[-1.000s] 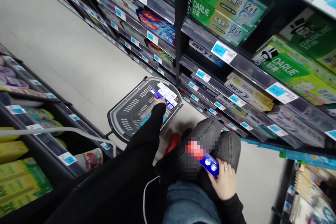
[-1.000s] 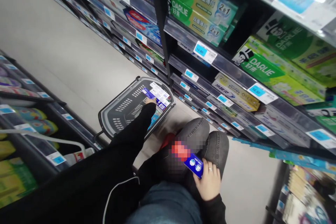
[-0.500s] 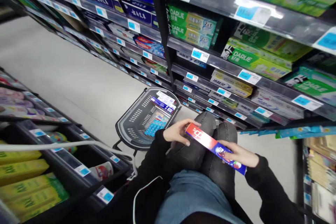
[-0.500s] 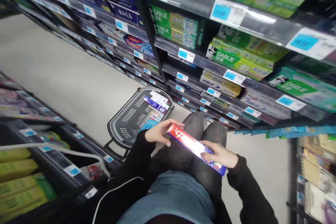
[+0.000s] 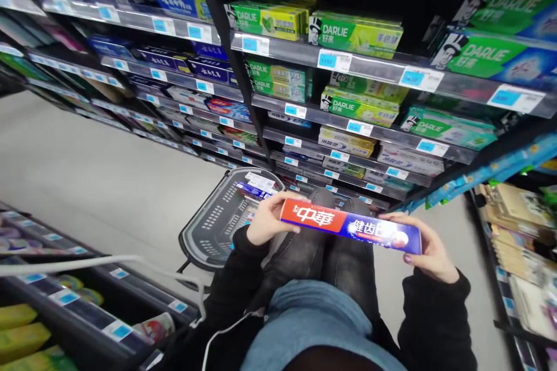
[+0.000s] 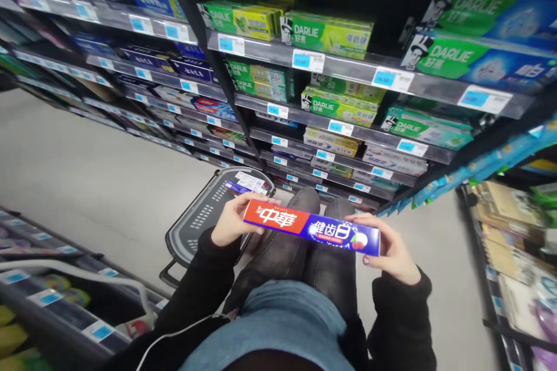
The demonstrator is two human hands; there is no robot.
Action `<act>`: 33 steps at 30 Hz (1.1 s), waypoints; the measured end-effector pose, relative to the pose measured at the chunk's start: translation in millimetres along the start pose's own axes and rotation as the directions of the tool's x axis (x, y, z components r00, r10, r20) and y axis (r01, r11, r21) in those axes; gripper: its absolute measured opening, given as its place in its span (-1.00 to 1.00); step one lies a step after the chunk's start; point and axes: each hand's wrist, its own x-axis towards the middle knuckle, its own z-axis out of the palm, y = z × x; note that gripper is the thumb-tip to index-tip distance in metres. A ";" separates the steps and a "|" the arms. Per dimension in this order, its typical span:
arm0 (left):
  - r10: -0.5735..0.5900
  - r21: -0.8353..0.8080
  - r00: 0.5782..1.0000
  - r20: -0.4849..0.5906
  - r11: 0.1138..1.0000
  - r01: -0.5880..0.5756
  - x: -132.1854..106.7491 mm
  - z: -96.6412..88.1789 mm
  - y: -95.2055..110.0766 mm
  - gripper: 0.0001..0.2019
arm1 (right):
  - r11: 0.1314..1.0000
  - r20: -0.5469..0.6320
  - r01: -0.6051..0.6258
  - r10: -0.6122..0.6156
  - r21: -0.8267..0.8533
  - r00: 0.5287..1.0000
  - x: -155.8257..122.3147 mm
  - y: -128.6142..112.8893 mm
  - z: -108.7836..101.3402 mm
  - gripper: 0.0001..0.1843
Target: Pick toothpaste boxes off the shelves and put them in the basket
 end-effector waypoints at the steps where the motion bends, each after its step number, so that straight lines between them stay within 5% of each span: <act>1: 0.000 0.018 1.000 -0.011 1.000 0.000 -1.2 2.7 3.4 -0.42 | 0.999 -0.032 -0.027 0.028 0.020 0.999 -4.6 -1.1 1.9 -0.42; 6: -0.051 0.053 0.994 -0.096 0.997 0.056 -1.4 13.6 9.5 -0.45 | 0.960 -0.185 -0.230 0.258 0.161 0.948 -13.5 -17.0 16.9 -0.23; 11: -0.287 -0.016 0.954 -0.091 0.958 0.287 0.5 19.4 3.7 -0.38 | 0.915 -0.316 -0.314 0.385 0.254 0.867 -3.6 -15.9 37.8 -0.32; 16: -0.199 -0.073 0.978 -0.056 0.978 0.195 -1.0 19.9 -3.3 -0.34 | 0.756 -0.292 -0.387 0.590 0.529 0.753 -5.6 11.7 43.1 -0.42; 19: -0.276 -0.092 0.959 -0.070 0.959 0.269 -1.2 21.3 -6.9 -0.37 | 0.701 -0.196 -0.417 0.616 0.579 0.763 -16.4 20.2 37.9 -0.35; 25: -0.388 -0.133 0.911 -0.139 0.919 0.371 3.4 27.5 -8.1 -0.33 | 0.758 -0.146 -0.401 0.538 0.514 0.830 -32.3 13.0 35.7 -0.30; 33: -0.328 -0.041 0.920 -0.213 0.944 0.327 3.3 28.3 -15.8 -0.41 | 0.760 -0.100 -0.581 0.628 0.291 0.772 -31.5 11.2 44.2 -0.15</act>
